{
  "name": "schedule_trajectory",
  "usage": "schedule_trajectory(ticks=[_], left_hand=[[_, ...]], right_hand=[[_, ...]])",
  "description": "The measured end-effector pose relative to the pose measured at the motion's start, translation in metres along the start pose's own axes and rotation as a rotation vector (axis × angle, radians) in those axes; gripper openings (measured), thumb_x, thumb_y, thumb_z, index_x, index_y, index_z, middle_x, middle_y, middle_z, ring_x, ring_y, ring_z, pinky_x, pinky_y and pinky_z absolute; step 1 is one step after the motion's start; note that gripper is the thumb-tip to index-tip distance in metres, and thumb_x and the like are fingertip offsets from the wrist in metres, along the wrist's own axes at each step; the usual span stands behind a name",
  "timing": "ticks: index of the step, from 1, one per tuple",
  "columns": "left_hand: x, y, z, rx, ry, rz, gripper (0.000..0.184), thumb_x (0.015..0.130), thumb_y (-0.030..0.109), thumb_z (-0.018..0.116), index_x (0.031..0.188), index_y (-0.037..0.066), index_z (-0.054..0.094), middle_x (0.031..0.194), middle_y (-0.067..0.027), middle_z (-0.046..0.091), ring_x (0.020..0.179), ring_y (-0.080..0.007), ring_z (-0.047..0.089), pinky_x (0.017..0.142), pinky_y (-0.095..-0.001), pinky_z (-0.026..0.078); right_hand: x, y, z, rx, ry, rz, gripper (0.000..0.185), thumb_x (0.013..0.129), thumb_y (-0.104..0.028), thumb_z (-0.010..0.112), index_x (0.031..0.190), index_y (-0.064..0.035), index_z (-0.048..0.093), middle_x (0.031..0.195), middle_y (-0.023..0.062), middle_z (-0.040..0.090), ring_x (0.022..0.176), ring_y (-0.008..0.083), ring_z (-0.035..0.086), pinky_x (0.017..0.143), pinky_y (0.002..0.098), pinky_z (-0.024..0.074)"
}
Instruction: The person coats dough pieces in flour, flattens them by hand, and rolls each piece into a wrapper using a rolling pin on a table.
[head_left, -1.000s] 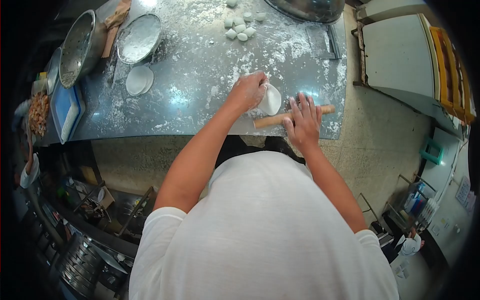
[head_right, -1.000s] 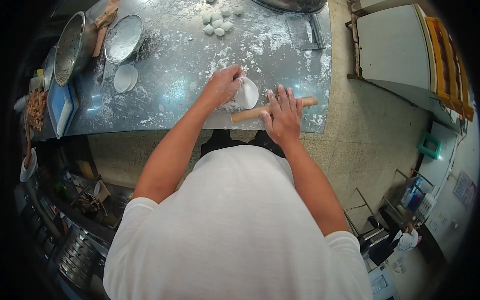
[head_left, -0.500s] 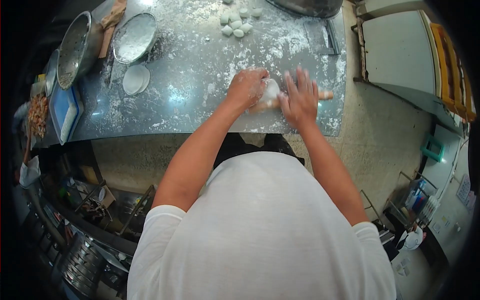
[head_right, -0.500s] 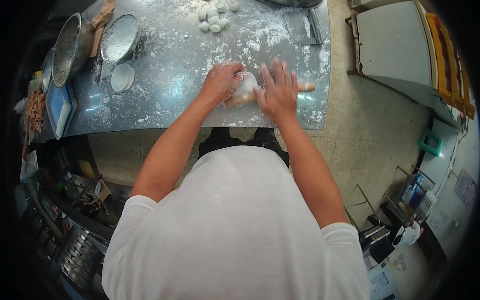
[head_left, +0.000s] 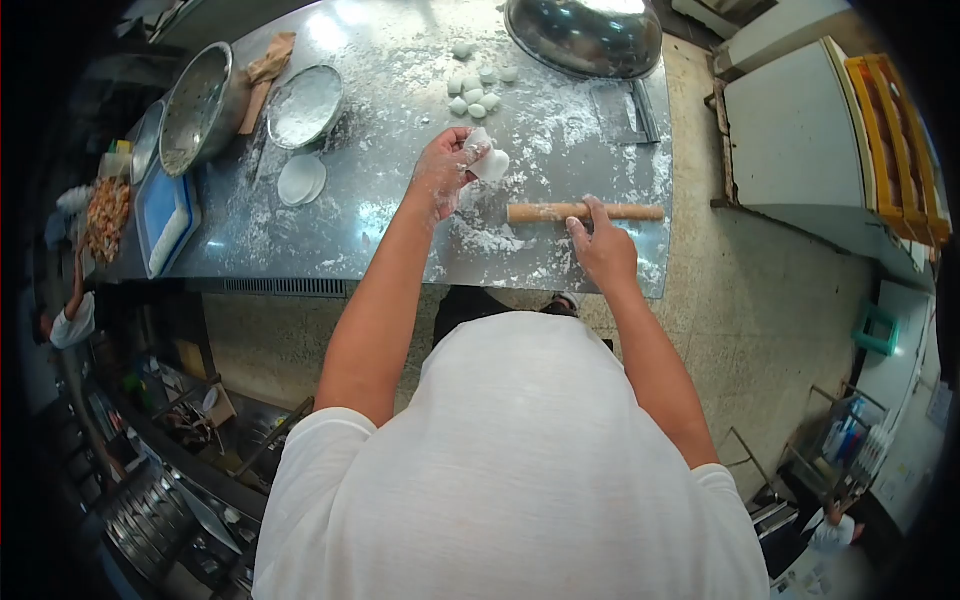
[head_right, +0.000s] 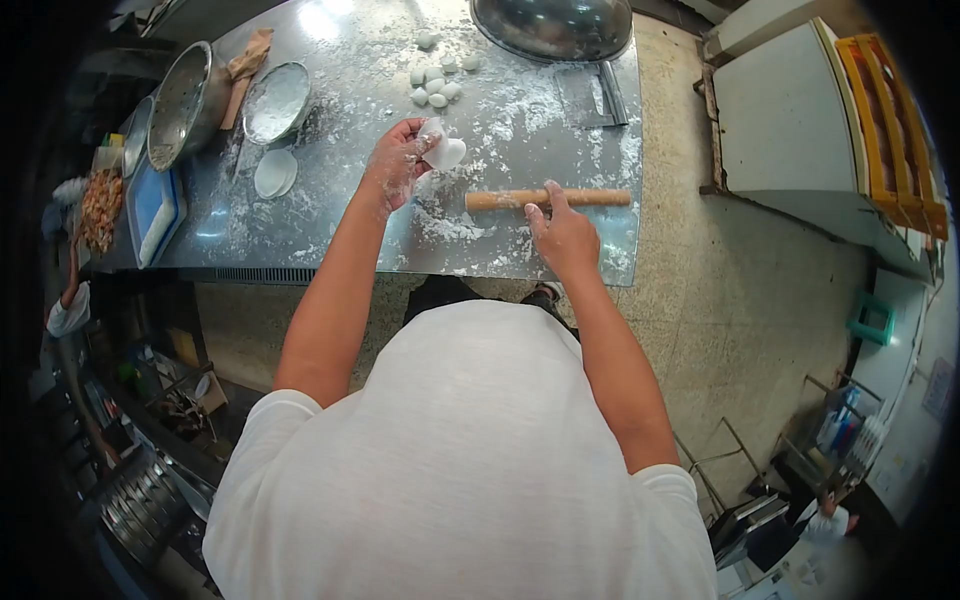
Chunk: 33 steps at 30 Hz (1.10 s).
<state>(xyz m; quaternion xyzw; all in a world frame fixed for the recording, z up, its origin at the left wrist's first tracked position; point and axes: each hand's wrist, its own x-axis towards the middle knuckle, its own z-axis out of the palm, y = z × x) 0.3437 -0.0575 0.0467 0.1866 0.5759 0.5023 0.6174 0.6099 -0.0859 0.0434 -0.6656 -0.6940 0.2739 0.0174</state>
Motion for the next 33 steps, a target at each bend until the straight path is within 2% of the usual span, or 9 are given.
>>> schedule_trajectory(ticks=[7, 12, 15, 17, 21, 23, 27, 29, 33], left_hand=[[-0.012, 0.031, 0.013, 0.200, -0.073, 0.245, 0.023, 0.090, 0.004, 0.071, 0.111, 0.002, 0.065, 0.099, -0.0063, 0.067, 0.087, -0.0137, 0.061, 0.079, -0.0287, 0.050], [-0.021, 0.076, 0.017, 0.424, -0.060, 0.489, 0.021, 0.089, 0.006, 0.069, 0.108, -0.001, 0.067, 0.096, -0.0072, 0.068, 0.083, -0.0143, 0.063, 0.076, -0.0288, 0.051], [-0.016, 0.076, 0.025, 0.295, -0.132, 0.510, 0.021, 0.090, 0.011, 0.069, 0.109, 0.002, 0.068, 0.097, -0.0061, 0.069, 0.084, -0.0142, 0.064, 0.077, -0.0291, 0.053], [-0.009, 0.052, 0.031, 0.774, 0.008, 0.919, 0.020, 0.092, 0.012, 0.066, 0.111, 0.009, 0.068, 0.099, -0.0096, 0.071, 0.083, -0.0218, 0.068, 0.077, -0.0333, 0.057], [0.029, -0.055, 0.011, 1.594, -0.437, 1.025, 0.014, 0.091, 0.014, 0.061, 0.101, 0.011, 0.071, 0.093, -0.0113, 0.069, 0.090, -0.0333, 0.066, 0.088, -0.0449, 0.054], [0.024, -0.063, 0.004, 1.337, -0.415, 1.203, 0.016, 0.086, 0.011, 0.066, 0.101, 0.012, 0.072, 0.094, -0.0114, 0.070, 0.090, -0.0333, 0.066, 0.089, -0.0460, 0.052], [-0.004, -0.020, 0.021, 1.033, -0.204, 0.856, 0.024, 0.084, 0.002, 0.069, 0.107, 0.009, 0.069, 0.093, -0.0097, 0.070, 0.090, -0.0278, 0.068, 0.082, -0.0395, 0.053], [-0.012, -0.004, 0.026, 0.531, -0.175, 0.243, 0.018, 0.089, 0.003, 0.068, 0.107, 0.006, 0.067, 0.090, -0.0046, 0.067, 0.088, -0.0179, 0.066, 0.079, -0.0317, 0.053], [-0.039, 0.005, 0.037, -0.025, -0.383, -0.057, 0.015, 0.093, 0.005, 0.067, 0.108, 0.002, 0.064, 0.091, -0.0009, 0.062, 0.084, -0.0115, 0.059, 0.072, -0.0267, 0.050]], right_hand=[[0.023, 0.008, -0.004, 0.333, 0.052, 0.140, 0.039, 0.092, -0.041, 0.066, 0.118, -0.0119, 0.063, 0.089, 0.0178, 0.071, 0.087, 0.0369, 0.069, 0.080, 0.0463, 0.0527], [0.019, 0.026, 0.004, 0.366, 0.416, -0.252, 0.052, 0.087, -0.014, 0.070, 0.137, -0.0190, 0.056, 0.095, 0.0145, 0.061, 0.092, 0.0322, 0.063, 0.081, 0.0443, 0.0516], [0.014, 0.020, -0.011, 0.331, 0.509, -0.314, 0.063, 0.090, -0.010, 0.067, 0.149, -0.0189, 0.046, 0.109, 0.0145, 0.070, 0.099, 0.0274, 0.067, 0.087, 0.0383, 0.0520], [0.011, 0.024, -0.016, 0.359, 0.506, -0.191, 0.065, 0.090, -0.009, 0.067, 0.151, -0.0181, 0.045, 0.110, 0.0142, 0.070, 0.097, 0.0277, 0.068, 0.087, 0.0379, 0.0524], [0.001, 0.042, -0.017, 0.361, 0.447, -0.053, 0.066, 0.088, -0.007, 0.070, 0.149, -0.0134, 0.046, 0.113, 0.0161, 0.070, 0.093, 0.0276, 0.070, 0.083, 0.0369, 0.0536], [-0.004, 0.054, -0.017, 0.290, 0.406, -0.133, 0.061, 0.087, -0.007, 0.070, 0.144, -0.0111, 0.051, 0.112, 0.0172, 0.070, 0.092, 0.0283, 0.070, 0.083, 0.0369, 0.0536], [-0.023, 0.044, -0.038, 0.164, 0.165, -0.233, 0.043, 0.084, -0.006, 0.072, 0.126, -0.0047, 0.063, 0.105, 0.0179, 0.069, 0.091, 0.0382, 0.068, 0.081, 0.0429, 0.0539], [-0.030, 0.032, -0.045, 0.089, 0.077, -0.281, 0.040, 0.083, -0.006, 0.072, 0.122, -0.0053, 0.064, 0.102, 0.0164, 0.069, 0.089, 0.0372, 0.068, 0.080, 0.0432, 0.0535], [-0.035, 0.022, -0.033, -0.100, -0.059, -0.515, 0.039, 0.079, -0.005, 0.075, 0.118, -0.0076, 0.068, 0.095, 0.0137, 0.067, 0.086, 0.0311, 0.066, 0.081, 0.0412, 0.0522]])
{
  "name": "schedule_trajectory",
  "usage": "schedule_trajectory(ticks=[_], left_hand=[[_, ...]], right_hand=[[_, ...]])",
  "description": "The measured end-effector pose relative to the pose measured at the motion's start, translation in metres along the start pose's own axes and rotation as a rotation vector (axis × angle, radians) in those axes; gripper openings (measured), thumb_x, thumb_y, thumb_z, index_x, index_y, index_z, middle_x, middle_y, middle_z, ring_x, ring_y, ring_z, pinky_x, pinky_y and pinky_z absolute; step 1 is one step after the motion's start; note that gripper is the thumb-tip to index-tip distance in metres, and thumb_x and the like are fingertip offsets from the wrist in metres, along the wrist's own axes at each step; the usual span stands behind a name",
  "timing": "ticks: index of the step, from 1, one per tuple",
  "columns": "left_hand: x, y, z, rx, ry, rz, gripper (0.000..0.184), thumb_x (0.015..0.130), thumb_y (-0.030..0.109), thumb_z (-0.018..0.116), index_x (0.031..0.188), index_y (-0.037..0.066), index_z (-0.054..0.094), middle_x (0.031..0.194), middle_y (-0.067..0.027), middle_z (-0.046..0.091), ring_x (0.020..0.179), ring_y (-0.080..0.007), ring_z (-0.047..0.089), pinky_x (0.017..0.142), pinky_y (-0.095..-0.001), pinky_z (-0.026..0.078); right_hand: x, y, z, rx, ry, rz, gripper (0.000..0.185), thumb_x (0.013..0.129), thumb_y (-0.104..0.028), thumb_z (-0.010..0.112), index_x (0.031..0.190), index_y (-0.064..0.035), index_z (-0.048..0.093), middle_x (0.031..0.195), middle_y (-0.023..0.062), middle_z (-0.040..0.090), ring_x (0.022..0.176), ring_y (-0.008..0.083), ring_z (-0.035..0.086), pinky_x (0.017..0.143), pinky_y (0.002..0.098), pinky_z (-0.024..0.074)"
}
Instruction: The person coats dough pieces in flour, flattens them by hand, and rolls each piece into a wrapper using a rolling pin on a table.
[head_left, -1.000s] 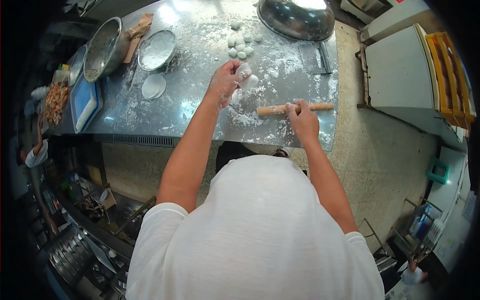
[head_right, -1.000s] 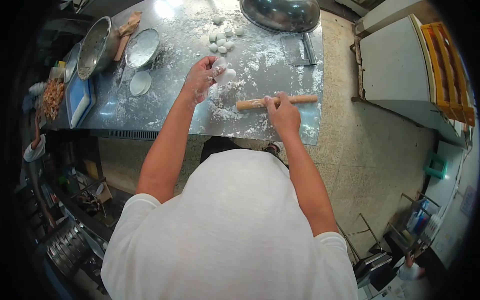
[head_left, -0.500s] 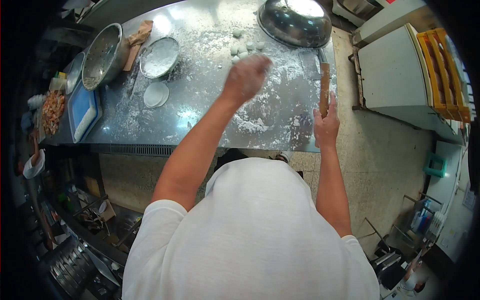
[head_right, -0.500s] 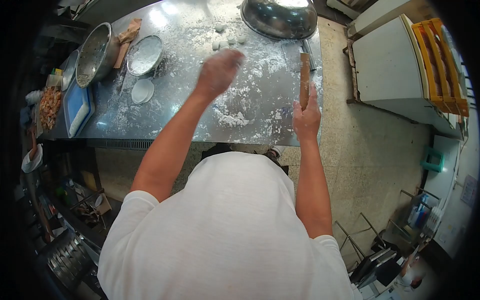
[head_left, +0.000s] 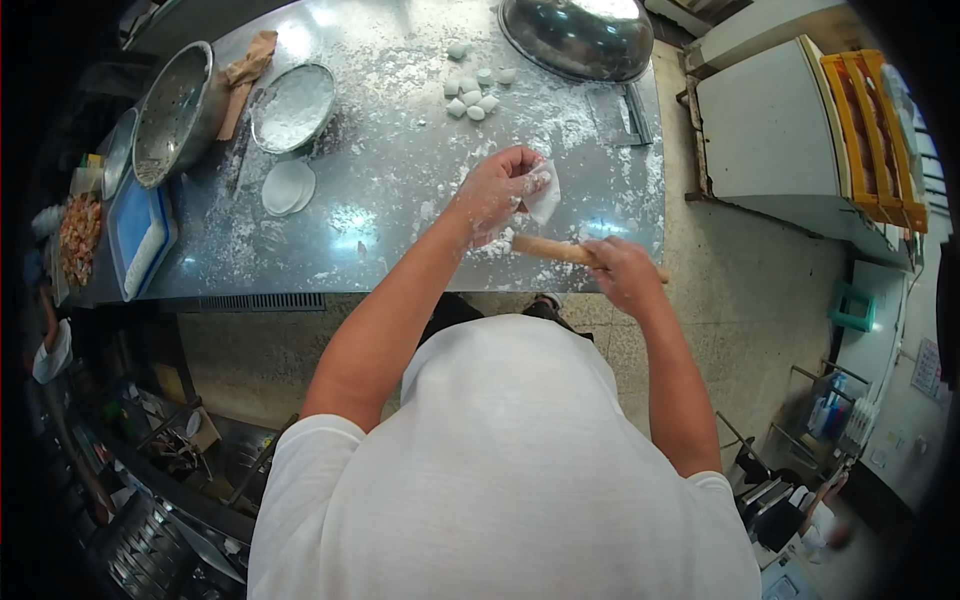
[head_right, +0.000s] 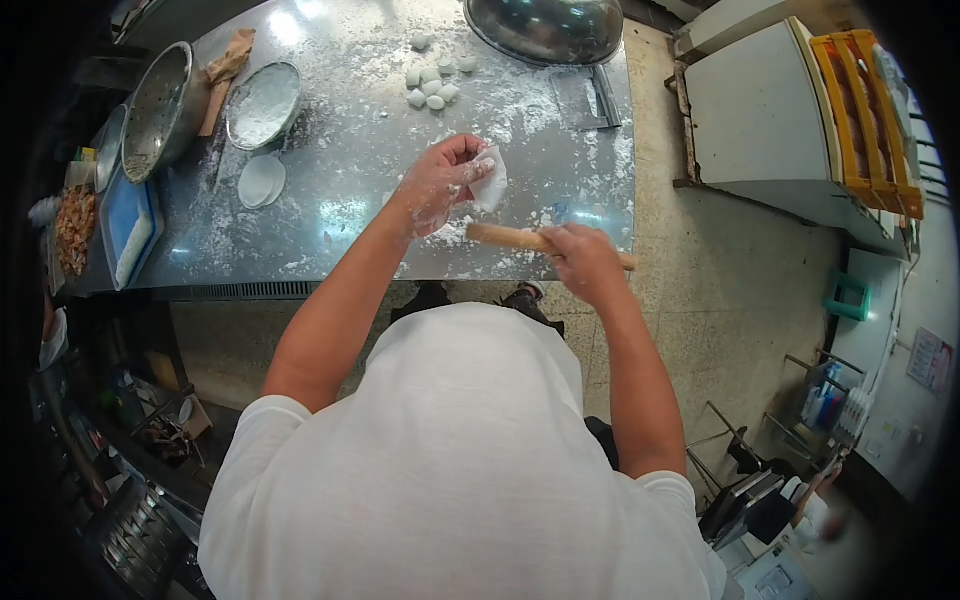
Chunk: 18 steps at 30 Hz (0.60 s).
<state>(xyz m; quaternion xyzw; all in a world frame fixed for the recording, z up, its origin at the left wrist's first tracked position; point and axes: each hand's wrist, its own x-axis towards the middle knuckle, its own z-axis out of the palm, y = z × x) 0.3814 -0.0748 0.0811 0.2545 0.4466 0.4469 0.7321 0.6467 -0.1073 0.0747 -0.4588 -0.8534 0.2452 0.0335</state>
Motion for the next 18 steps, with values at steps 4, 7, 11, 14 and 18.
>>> schedule_trajectory(ticks=[4, 7, 11, 14, 18], left_hand=[[0.013, -0.058, -0.027, 0.305, 0.095, -0.053, 0.016, 0.092, 0.007, 0.067, 0.106, 0.002, 0.064, 0.089, -0.0031, 0.064, 0.082, -0.0136, 0.060, 0.072, -0.0296, 0.050], [-0.001, -0.074, -0.040, 0.879, 0.239, 0.036, 0.022, 0.087, 0.012, 0.070, 0.107, 0.003, 0.067, 0.084, -0.0094, 0.068, 0.077, -0.0190, 0.064, 0.074, -0.0364, 0.051], [-0.004, -0.062, -0.042, 0.943, 0.215, 0.024, 0.025, 0.087, 0.014, 0.069, 0.109, 0.004, 0.068, 0.088, -0.0122, 0.071, 0.080, -0.0229, 0.068, 0.076, -0.0371, 0.052], [0.001, -0.049, -0.034, 1.050, 0.131, -0.062, 0.028, 0.086, 0.016, 0.069, 0.112, 0.004, 0.067, 0.094, -0.0159, 0.073, 0.085, -0.0280, 0.070, 0.078, -0.0384, 0.052], [0.025, -0.045, -0.036, 1.107, 0.267, 0.223, 0.028, 0.086, 0.018, 0.069, 0.109, 0.003, 0.068, 0.098, -0.0180, 0.072, 0.090, -0.0345, 0.070, 0.083, -0.0414, 0.053]], right_hand=[[0.000, 0.000, 0.037, -0.184, 0.003, -0.031, 0.039, 0.083, -0.016, 0.072, 0.122, -0.0147, 0.068, 0.125, 0.0075, 0.063, 0.121, 0.0310, 0.056, 0.107, 0.0493, 0.0391], [-0.008, -0.004, 0.058, -0.265, 0.113, -0.032, 0.051, 0.089, -0.033, 0.067, 0.137, -0.0171, 0.060, 0.147, 0.0098, 0.050, 0.137, 0.0351, 0.044, 0.116, 0.0547, 0.0288], [0.025, -0.003, 0.063, -0.254, 0.059, 0.099, 0.066, 0.094, -0.049, 0.055, 0.150, -0.0164, 0.046, 0.160, 0.0152, 0.034, 0.147, 0.0383, 0.030, 0.120, 0.0565, 0.0172], [0.098, -0.008, 0.049, -0.298, 0.134, 0.170, 0.069, 0.095, -0.052, 0.051, 0.153, -0.0149, 0.042, 0.162, 0.0177, 0.030, 0.149, 0.0391, 0.026, 0.122, 0.0553, 0.0135], [0.149, 0.006, 0.051, -0.309, 0.328, 0.145, 0.068, 0.096, -0.051, 0.050, 0.153, -0.0153, 0.041, 0.162, 0.0176, 0.030, 0.150, 0.0391, 0.025, 0.121, 0.0553, 0.0137]])
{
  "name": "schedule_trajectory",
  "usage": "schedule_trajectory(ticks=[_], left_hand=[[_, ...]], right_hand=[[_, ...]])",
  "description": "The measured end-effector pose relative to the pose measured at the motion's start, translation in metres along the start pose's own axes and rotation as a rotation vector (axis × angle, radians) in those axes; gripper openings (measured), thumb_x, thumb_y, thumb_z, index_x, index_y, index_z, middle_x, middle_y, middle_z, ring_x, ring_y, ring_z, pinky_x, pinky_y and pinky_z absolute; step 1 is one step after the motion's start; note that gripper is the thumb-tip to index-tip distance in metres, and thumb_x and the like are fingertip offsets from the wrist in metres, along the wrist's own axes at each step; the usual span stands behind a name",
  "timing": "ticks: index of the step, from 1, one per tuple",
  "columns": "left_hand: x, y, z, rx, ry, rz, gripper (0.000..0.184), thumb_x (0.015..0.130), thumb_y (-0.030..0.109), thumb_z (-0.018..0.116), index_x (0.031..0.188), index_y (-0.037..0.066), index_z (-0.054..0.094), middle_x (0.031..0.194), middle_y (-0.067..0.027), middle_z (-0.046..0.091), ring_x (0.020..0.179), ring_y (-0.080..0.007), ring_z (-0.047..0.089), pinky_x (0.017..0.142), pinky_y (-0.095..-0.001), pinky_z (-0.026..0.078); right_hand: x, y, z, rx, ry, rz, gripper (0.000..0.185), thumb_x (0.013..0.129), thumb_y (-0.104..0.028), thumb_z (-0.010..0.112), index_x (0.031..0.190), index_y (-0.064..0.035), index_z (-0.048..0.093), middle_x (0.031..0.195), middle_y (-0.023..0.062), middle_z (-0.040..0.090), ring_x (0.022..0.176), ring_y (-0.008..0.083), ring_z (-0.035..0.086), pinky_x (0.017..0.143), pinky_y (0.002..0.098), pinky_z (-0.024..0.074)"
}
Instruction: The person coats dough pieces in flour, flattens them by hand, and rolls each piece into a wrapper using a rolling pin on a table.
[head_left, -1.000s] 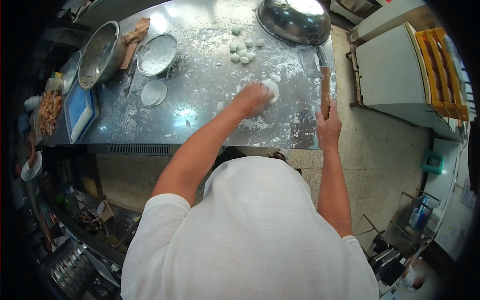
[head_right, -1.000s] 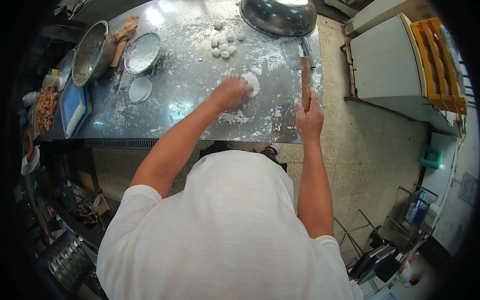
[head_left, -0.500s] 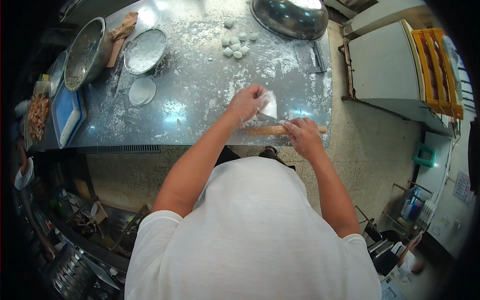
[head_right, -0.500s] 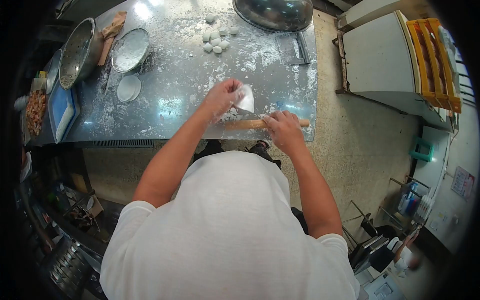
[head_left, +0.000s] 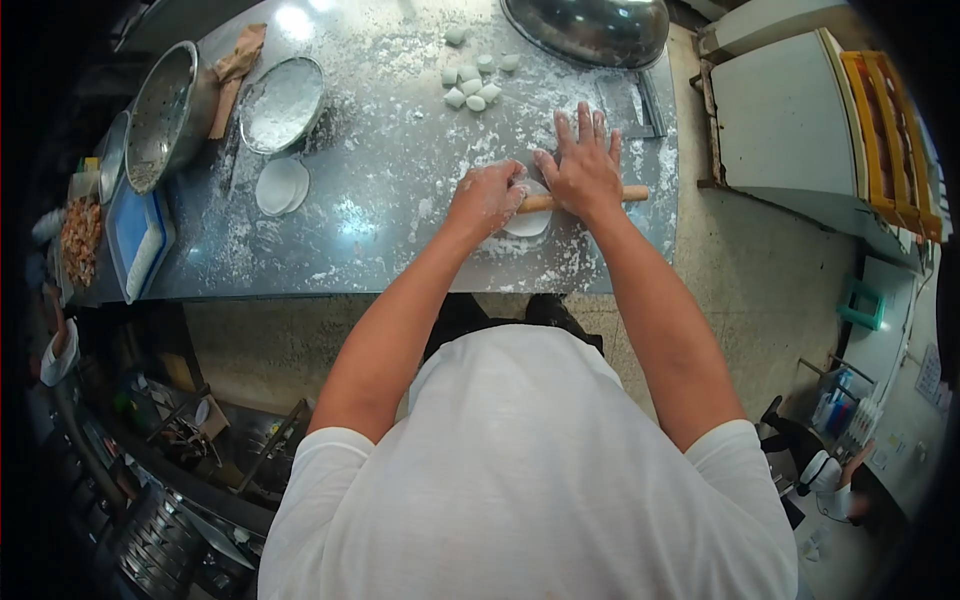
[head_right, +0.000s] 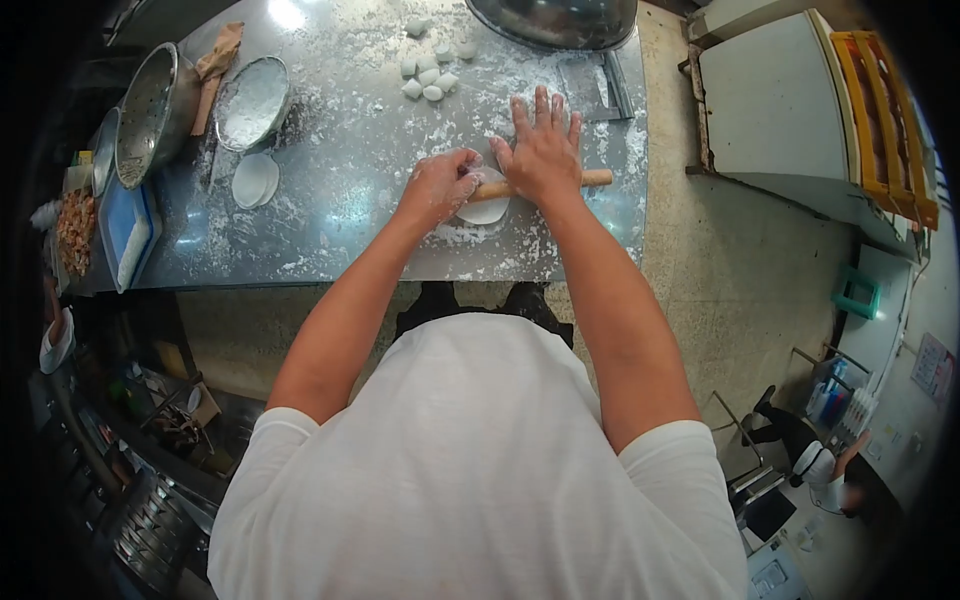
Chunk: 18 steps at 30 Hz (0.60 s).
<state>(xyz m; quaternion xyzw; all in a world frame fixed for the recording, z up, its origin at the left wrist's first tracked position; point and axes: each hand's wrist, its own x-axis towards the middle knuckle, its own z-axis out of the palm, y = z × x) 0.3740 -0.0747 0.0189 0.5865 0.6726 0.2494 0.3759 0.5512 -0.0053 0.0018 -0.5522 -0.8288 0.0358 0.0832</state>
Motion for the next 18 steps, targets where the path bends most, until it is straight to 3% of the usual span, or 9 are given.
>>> schedule_trajectory(ticks=[3, 6, 8, 12, 14, 15, 16, 18], left_hand=[[0.006, -0.007, -0.001, 0.102, -0.073, 0.165, 0.027, 0.087, 0.019, 0.069, 0.108, 0.002, 0.068, 0.099, -0.0183, 0.072, 0.093, -0.0354, 0.069, 0.084, -0.0426, 0.053], [-0.002, -0.023, 0.007, 0.044, -0.051, 0.085, 0.027, 0.088, 0.016, 0.067, 0.111, 0.002, 0.067, 0.096, -0.0169, 0.072, 0.090, -0.0318, 0.070, 0.082, -0.0403, 0.053], [-0.012, -0.036, 0.011, -0.296, -0.221, -0.273, 0.026, 0.088, 0.013, 0.065, 0.112, 0.003, 0.065, 0.092, -0.0150, 0.071, 0.087, -0.0267, 0.069, 0.080, -0.0380, 0.053], [-0.020, -0.036, 0.008, -0.345, -0.290, -0.282, 0.028, 0.088, 0.011, 0.064, 0.115, 0.003, 0.064, 0.090, -0.0139, 0.070, 0.084, -0.0231, 0.067, 0.077, -0.0368, 0.053], [-0.012, 0.002, -0.010, -0.070, -0.125, -0.151, 0.031, 0.087, 0.011, 0.065, 0.118, 0.004, 0.064, 0.092, -0.0145, 0.071, 0.086, -0.0239, 0.068, 0.079, -0.0371, 0.053], [-0.005, 0.001, -0.005, -0.047, -0.085, -0.080, 0.032, 0.087, 0.012, 0.065, 0.118, 0.004, 0.066, 0.096, -0.0166, 0.071, 0.089, -0.0287, 0.069, 0.082, -0.0388, 0.053], [-0.001, 0.002, -0.004, -0.039, -0.075, -0.067, 0.032, 0.087, 0.012, 0.065, 0.118, 0.004, 0.066, 0.096, -0.0166, 0.071, 0.089, -0.0287, 0.069, 0.082, -0.0388, 0.053], [0.008, 0.002, -0.004, 0.115, -0.121, 0.150, 0.030, 0.088, 0.014, 0.066, 0.116, 0.004, 0.067, 0.099, -0.0184, 0.071, 0.093, -0.0348, 0.069, 0.085, -0.0419, 0.052]], right_hand=[[-0.039, -0.002, -0.016, 0.028, -0.033, -0.013, 0.065, 0.096, -0.048, 0.051, 0.152, -0.0153, 0.044, 0.160, 0.0171, 0.033, 0.149, 0.0381, 0.027, 0.122, 0.0546, 0.0131], [-0.115, 0.015, -0.018, -0.003, -0.184, -0.050, 0.064, 0.094, -0.048, 0.054, 0.149, -0.0152, 0.048, 0.158, 0.0175, 0.036, 0.148, 0.0377, 0.029, 0.121, 0.0549, 0.0142], [-0.146, 0.026, -0.016, 0.071, -0.174, -0.100, 0.063, 0.093, -0.048, 0.054, 0.147, -0.0154, 0.050, 0.157, 0.0178, 0.039, 0.147, 0.0377, 0.031, 0.121, 0.0558, 0.0160], [-0.068, 0.002, -0.025, -0.022, -0.180, -0.016, 0.064, 0.095, -0.049, 0.053, 0.150, -0.0163, 0.047, 0.158, 0.0177, 0.037, 0.148, 0.0381, 0.030, 0.121, 0.0565, 0.0157], [-0.028, -0.001, -0.008, 0.000, -0.130, 0.032, 0.065, 0.095, -0.050, 0.052, 0.150, -0.0165, 0.046, 0.158, 0.0177, 0.036, 0.148, 0.0382, 0.029, 0.121, 0.0566, 0.0155], [-0.010, 0.001, 0.002, 0.013, -0.052, 0.029, 0.065, 0.095, -0.051, 0.052, 0.150, -0.0166, 0.046, 0.158, 0.0179, 0.036, 0.148, 0.0383, 0.029, 0.121, 0.0569, 0.0159], [-0.001, 0.001, 0.003, 0.024, 0.028, 0.021, 0.065, 0.096, -0.051, 0.052, 0.151, -0.0166, 0.045, 0.158, 0.0180, 0.036, 0.148, 0.0384, 0.029, 0.121, 0.0572, 0.0162], [-0.013, 0.001, -0.005, 0.056, 0.038, 0.013, 0.064, 0.095, -0.051, 0.053, 0.149, -0.0165, 0.047, 0.158, 0.0180, 0.037, 0.147, 0.0381, 0.030, 0.121, 0.0571, 0.0157]])
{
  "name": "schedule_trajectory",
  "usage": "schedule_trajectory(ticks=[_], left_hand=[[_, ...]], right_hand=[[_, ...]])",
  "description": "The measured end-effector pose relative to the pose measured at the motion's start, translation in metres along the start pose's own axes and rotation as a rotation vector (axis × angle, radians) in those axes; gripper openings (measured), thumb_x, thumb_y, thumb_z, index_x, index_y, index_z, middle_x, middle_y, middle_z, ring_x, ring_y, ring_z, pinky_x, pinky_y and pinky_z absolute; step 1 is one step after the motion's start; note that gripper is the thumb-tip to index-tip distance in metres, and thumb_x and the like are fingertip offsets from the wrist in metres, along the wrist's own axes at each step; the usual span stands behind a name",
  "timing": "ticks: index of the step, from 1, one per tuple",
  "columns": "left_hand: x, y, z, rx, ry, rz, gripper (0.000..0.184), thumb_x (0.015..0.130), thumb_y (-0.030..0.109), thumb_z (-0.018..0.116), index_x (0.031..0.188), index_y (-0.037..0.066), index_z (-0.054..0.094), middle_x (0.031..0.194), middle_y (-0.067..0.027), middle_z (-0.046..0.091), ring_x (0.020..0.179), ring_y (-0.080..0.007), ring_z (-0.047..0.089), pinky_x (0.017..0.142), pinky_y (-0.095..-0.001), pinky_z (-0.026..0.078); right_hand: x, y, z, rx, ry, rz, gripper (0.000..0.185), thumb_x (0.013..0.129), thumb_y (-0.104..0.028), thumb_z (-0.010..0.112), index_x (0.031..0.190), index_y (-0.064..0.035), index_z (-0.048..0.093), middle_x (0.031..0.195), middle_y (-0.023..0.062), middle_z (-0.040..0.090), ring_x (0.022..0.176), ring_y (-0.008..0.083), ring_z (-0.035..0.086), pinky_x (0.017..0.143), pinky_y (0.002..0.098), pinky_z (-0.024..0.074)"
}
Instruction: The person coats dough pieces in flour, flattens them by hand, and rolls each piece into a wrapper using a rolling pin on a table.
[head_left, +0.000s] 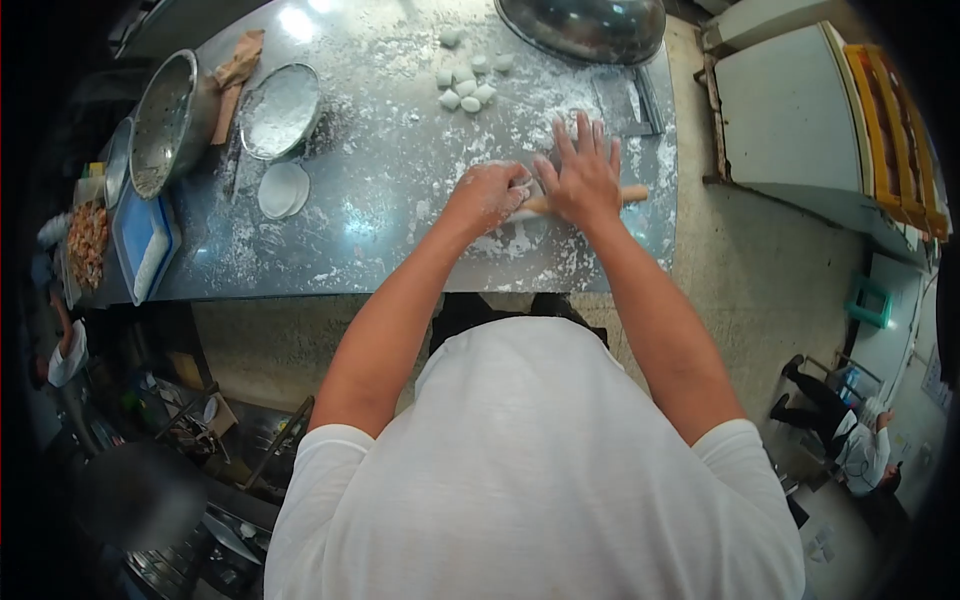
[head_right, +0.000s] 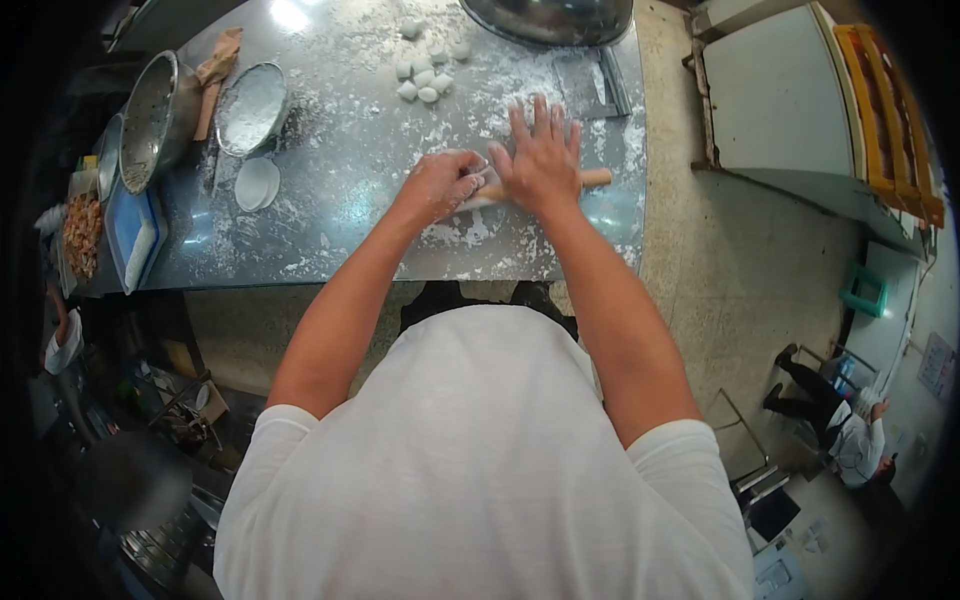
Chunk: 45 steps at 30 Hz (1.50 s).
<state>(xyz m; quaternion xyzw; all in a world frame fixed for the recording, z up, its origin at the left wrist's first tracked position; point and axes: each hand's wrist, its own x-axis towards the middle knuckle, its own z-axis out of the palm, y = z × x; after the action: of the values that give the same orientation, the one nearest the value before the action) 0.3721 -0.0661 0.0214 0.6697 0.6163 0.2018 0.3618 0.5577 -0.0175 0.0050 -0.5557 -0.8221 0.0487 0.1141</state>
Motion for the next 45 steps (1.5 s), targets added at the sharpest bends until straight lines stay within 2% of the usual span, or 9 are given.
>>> schedule_trajectory(ticks=[6, 9, 18, 22, 25, 28, 35, 37, 45], left_hand=[[-0.023, -0.004, 0.006, -0.129, 0.058, -0.236, 0.020, 0.091, 0.013, 0.061, 0.108, 0.004, 0.067, 0.099, -0.0192, 0.070, 0.092, -0.0350, 0.067, 0.085, -0.0417, 0.052], [-0.039, -0.019, 0.013, -0.717, -0.054, -0.567, 0.023, 0.090, 0.010, 0.059, 0.110, 0.003, 0.065, 0.100, -0.0194, 0.070, 0.092, -0.0335, 0.067, 0.084, -0.0405, 0.052], [-0.050, -0.011, 0.027, 0.141, 0.134, -0.144, 0.033, 0.088, 0.020, 0.066, 0.114, -0.001, 0.064, 0.107, -0.0213, 0.070, 0.102, -0.0398, 0.066, 0.090, -0.0442, 0.050], [-0.082, -0.015, 0.002, -0.243, 0.027, -0.401, 0.037, 0.089, 0.022, 0.070, 0.118, 0.000, 0.065, 0.106, -0.0151, 0.071, 0.101, -0.0289, 0.069, 0.091, -0.0388, 0.053], [-0.114, -0.058, -0.012, -1.461, 0.328, -0.404, 0.028, 0.091, 0.009, 0.069, 0.118, 0.005, 0.061, 0.108, -0.0077, 0.067, 0.096, -0.0202, 0.068, 0.081, -0.0399, 0.057], [-0.128, -0.093, -0.055, -1.603, 0.638, -0.323, 0.033, 0.091, 0.007, 0.068, 0.121, 0.005, 0.055, 0.109, -0.0099, 0.065, 0.092, -0.0210, 0.067, 0.077, -0.0383, 0.058], [-0.140, -0.180, -0.173, -1.110, 0.832, -0.489, 0.037, 0.091, 0.010, 0.067, 0.125, 0.006, 0.053, 0.112, -0.0112, 0.065, 0.097, -0.0274, 0.067, 0.080, -0.0436, 0.057], [-0.138, -0.210, -0.186, 0.205, 0.991, -0.485, 0.038, 0.090, 0.013, 0.066, 0.127, 0.007, 0.056, 0.116, -0.0155, 0.065, 0.098, -0.0350, 0.066, 0.085, -0.0458, 0.054], [-0.031, -0.129, -0.114, -0.051, 0.346, 0.001, 0.033, 0.091, 0.022, 0.065, 0.120, 0.008, 0.065, 0.120, -0.0200, 0.064, 0.114, -0.0358, 0.061, 0.099, -0.0449, 0.048]], right_hand=[[-0.117, 0.025, -0.017, 0.056, -0.181, -0.095, 0.059, 0.092, -0.048, 0.059, 0.143, -0.0179, 0.056, 0.156, 0.0134, 0.040, 0.147, 0.0365, 0.031, 0.121, 0.0560, 0.0157], [-0.111, 0.024, -0.019, 0.047, -0.187, -0.132, 0.058, 0.092, -0.048, 0.058, 0.144, -0.0203, 0.055, 0.156, 0.0131, 0.041, 0.147, 0.0373, 0.032, 0.121, 0.0550, 0.0180], [-0.066, 0.015, -0.018, 0.088, -0.074, -0.201, 0.057, 0.092, -0.045, 0.059, 0.140, -0.0155, 0.057, 0.153, 0.0147, 0.043, 0.144, 0.0376, 0.035, 0.120, 0.0547, 0.0206], [-0.126, 0.034, -0.014, 0.079, -0.094, -0.132, 0.053, 0.090, -0.040, 0.063, 0.136, -0.0138, 0.060, 0.150, 0.0118, 0.047, 0.143, 0.0350, 0.038, 0.120, 0.0538, 0.0179], [-0.127, 0.031, -0.010, 0.048, -0.068, -0.089, 0.050, 0.091, -0.038, 0.062, 0.135, -0.0136, 0.061, 0.149, 0.0111, 0.048, 0.142, 0.0340, 0.038, 0.121, 0.0534, 0.0155], [-0.120, 0.027, -0.008, 0.023, -0.030, -0.029, 0.047, 0.094, -0.037, 0.058, 0.135, -0.0134, 0.061, 0.149, 0.0102, 0.049, 0.142, 0.0330, 0.038, 0.122, 0.0527, 0.0129], [-0.114, 0.014, -0.001, -0.041, -0.019, 0.068, 0.046, 0.097, -0.038, 0.053, 0.135, -0.0133, 0.060, 0.148, 0.0093, 0.050, 0.140, 0.0329, 0.040, 0.121, 0.0531, 0.0139], [-0.114, 0.008, 0.002, -0.042, 0.004, 0.108, 0.046, 0.097, -0.038, 0.054, 0.135, -0.0134, 0.060, 0.148, 0.0095, 0.049, 0.140, 0.0330, 0.040, 0.121, 0.0535, 0.0140], [-0.119, -0.022, 0.007, -0.076, 0.054, 0.198, 0.049, 0.094, -0.039, 0.059, 0.134, -0.0115, 0.058, 0.146, 0.0124, 0.049, 0.139, 0.0347, 0.040, 0.121, 0.0550, 0.0142]])
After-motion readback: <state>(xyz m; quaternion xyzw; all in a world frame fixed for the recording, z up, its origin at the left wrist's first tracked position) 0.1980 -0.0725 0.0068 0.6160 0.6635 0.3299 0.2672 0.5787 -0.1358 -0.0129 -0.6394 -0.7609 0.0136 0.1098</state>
